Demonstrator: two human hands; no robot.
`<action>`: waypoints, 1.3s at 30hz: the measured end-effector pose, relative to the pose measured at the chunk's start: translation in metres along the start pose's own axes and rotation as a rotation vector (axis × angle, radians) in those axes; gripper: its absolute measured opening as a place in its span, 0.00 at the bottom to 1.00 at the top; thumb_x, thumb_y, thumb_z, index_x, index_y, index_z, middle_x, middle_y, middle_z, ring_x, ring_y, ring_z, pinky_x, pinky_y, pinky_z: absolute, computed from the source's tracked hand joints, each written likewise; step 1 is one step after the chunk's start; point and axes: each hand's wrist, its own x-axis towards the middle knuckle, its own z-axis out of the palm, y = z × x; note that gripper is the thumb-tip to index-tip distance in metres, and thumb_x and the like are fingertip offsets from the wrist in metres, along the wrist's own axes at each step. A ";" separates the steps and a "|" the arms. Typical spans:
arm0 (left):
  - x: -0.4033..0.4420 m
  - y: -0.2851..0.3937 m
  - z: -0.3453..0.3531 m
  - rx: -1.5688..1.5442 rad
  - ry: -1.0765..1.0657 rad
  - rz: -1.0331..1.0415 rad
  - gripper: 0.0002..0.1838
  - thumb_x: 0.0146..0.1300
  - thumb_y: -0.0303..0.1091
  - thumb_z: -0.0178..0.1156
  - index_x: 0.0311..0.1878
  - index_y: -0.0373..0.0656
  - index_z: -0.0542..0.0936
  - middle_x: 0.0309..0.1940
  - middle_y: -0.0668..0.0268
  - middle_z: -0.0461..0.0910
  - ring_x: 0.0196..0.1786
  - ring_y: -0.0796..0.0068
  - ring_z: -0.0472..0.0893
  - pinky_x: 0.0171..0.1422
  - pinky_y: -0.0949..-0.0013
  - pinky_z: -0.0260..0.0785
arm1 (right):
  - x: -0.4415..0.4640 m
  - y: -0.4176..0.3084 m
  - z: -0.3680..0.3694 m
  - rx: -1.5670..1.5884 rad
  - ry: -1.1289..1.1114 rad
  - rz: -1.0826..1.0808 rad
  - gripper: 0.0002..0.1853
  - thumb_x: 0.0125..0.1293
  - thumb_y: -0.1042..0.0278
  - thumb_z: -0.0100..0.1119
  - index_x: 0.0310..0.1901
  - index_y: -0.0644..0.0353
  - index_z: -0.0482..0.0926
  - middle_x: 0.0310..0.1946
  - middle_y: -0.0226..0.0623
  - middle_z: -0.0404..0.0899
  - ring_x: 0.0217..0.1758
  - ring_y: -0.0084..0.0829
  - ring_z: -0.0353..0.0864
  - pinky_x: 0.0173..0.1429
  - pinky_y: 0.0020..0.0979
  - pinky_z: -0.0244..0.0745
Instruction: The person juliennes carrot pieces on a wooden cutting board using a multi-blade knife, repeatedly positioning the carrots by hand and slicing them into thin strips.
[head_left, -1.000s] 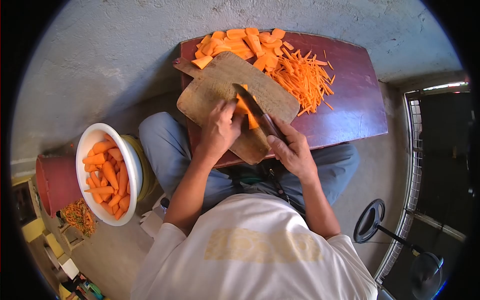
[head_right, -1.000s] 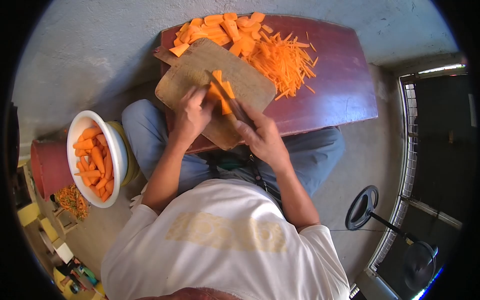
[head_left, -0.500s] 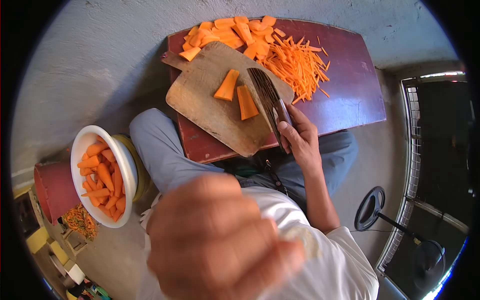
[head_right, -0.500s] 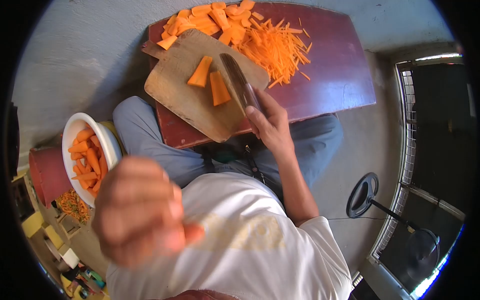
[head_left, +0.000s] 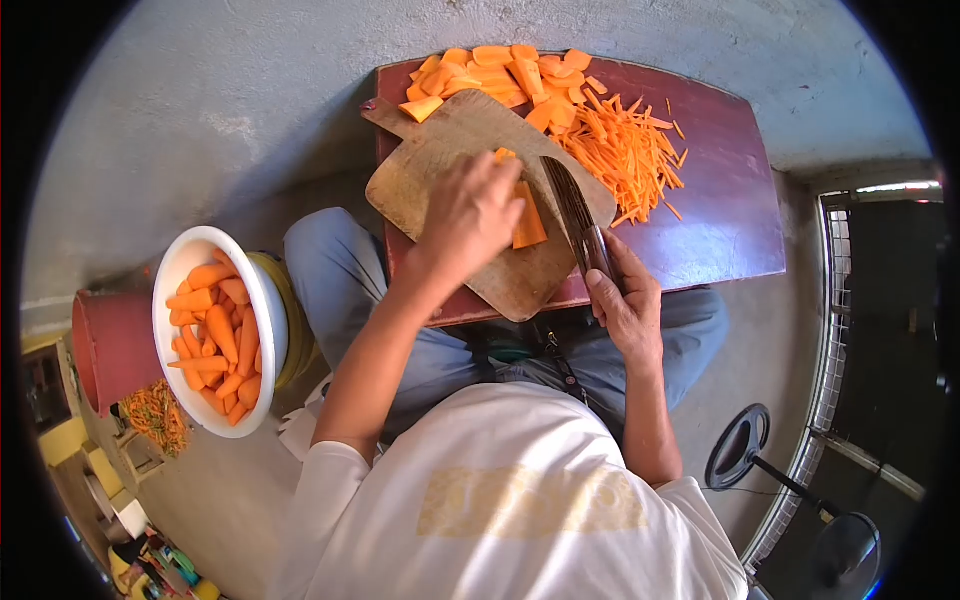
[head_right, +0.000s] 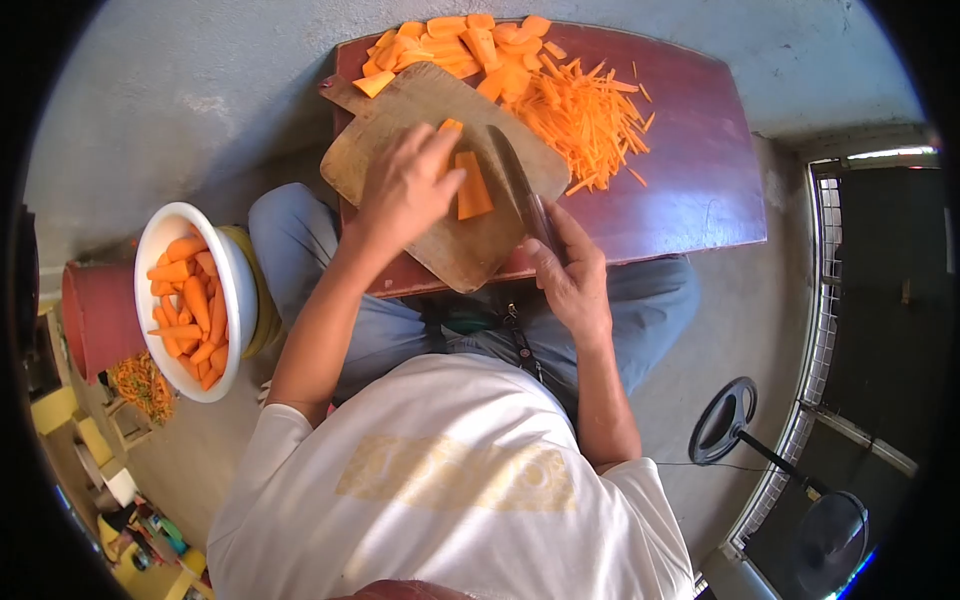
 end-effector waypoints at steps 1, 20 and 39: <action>0.000 -0.015 0.009 -0.003 -0.009 -0.017 0.23 0.66 0.31 0.78 0.63 0.37 0.87 0.51 0.51 0.86 0.56 0.44 0.86 0.63 0.46 0.81 | -0.001 -0.002 0.000 0.000 -0.001 0.006 0.31 0.83 0.71 0.71 0.84 0.64 0.76 0.45 0.25 0.85 0.34 0.15 0.74 0.38 0.23 0.74; -0.031 -0.006 0.021 -0.197 -0.190 0.141 0.15 0.66 0.26 0.78 0.55 0.37 0.89 0.63 0.50 0.82 0.65 0.41 0.79 0.73 0.46 0.76 | 0.001 -0.024 0.008 -0.371 -0.105 -0.320 0.26 0.83 0.74 0.64 0.77 0.72 0.76 0.54 0.67 0.89 0.56 0.61 0.93 0.61 0.48 0.84; -0.027 -0.005 0.027 -0.174 -0.178 0.180 0.19 0.62 0.17 0.68 0.57 0.36 0.91 0.58 0.45 0.84 0.59 0.37 0.80 0.67 0.42 0.79 | 0.000 -0.032 0.034 -0.541 -0.151 -0.235 0.23 0.84 0.69 0.62 0.75 0.67 0.72 0.52 0.66 0.88 0.49 0.69 0.90 0.50 0.59 0.85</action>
